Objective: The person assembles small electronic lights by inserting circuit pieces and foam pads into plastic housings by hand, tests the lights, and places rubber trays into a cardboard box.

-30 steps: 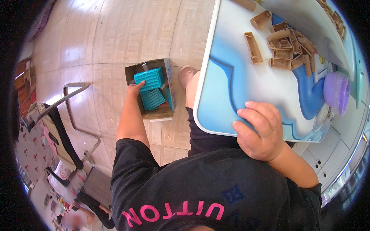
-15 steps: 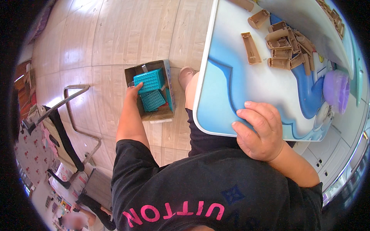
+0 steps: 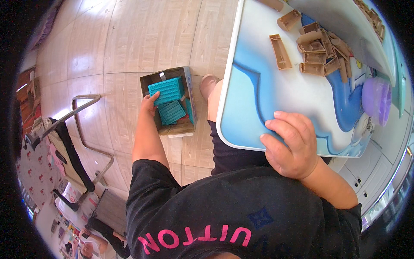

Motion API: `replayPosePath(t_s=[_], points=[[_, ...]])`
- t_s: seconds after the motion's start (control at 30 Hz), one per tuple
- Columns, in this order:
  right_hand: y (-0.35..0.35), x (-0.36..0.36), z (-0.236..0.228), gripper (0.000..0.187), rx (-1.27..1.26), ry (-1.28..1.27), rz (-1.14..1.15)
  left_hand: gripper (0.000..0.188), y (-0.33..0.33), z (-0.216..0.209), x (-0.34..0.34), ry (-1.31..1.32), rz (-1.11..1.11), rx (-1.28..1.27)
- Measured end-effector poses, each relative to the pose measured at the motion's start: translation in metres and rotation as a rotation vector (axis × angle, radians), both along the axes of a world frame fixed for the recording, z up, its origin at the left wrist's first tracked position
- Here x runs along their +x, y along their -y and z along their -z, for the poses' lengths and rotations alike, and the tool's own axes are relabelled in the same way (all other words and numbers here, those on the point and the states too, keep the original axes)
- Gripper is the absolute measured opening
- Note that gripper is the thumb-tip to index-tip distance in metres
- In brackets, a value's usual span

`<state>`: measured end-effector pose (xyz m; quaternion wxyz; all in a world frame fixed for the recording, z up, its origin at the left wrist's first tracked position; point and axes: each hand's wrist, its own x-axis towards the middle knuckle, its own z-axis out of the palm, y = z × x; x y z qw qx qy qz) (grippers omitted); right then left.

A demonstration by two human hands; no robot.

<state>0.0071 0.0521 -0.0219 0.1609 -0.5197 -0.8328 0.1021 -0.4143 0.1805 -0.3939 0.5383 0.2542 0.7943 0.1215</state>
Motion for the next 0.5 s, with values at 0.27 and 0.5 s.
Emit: replayPosePath(t_s=[0.27,0.5], points=[[0.000,-0.002,0.001,0.034,0.034,-0.032,0.003,0.042,0.019,-0.016,0.008,0.481,-0.249,0.161],[0.000,-0.003,0.001,0.033,0.082,-0.063,0.012,0.041,0.015,-0.093,0.008,0.690,-0.312,0.319]])
